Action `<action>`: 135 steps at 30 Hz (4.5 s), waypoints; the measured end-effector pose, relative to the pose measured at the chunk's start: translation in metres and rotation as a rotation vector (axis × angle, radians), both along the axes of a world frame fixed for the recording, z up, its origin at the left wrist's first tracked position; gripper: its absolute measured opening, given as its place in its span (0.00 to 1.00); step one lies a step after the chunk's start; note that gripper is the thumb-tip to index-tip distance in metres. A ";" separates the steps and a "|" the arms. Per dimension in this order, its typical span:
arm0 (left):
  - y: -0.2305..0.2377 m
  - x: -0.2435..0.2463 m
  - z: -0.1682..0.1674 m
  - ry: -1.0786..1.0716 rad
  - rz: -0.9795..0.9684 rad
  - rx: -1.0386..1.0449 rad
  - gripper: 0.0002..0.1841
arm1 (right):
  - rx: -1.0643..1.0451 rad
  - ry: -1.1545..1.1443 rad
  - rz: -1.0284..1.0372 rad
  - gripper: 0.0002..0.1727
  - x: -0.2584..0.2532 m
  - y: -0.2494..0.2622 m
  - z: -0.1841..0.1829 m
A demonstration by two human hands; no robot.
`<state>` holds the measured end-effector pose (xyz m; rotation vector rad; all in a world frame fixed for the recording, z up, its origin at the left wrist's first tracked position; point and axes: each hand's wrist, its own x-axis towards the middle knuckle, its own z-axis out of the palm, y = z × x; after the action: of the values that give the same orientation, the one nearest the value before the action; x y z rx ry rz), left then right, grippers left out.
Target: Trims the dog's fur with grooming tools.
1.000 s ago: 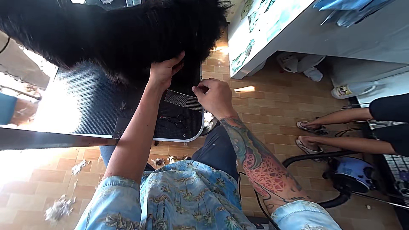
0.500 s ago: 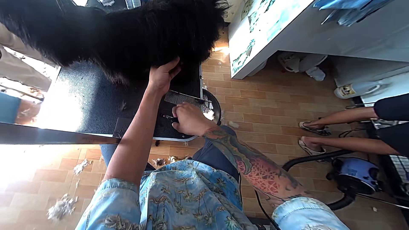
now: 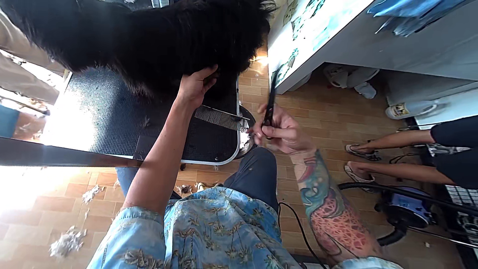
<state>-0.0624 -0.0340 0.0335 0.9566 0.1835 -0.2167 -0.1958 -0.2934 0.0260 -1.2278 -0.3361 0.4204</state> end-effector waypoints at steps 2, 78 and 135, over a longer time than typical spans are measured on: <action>-0.007 -0.002 -0.001 0.013 0.026 -0.026 0.10 | 0.017 -0.048 -0.137 0.20 0.009 0.028 0.006; 0.005 0.045 0.020 -0.187 -0.240 0.511 0.12 | -0.723 -0.118 0.064 0.20 0.022 0.042 0.029; -0.008 0.045 0.013 -0.176 -0.228 0.452 0.07 | -0.737 -0.389 -0.465 0.15 0.080 0.045 0.017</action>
<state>-0.0178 -0.0425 0.0463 1.4413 -0.0440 -0.3055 -0.1161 -0.2485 0.0434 -2.0586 -0.2136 -0.1292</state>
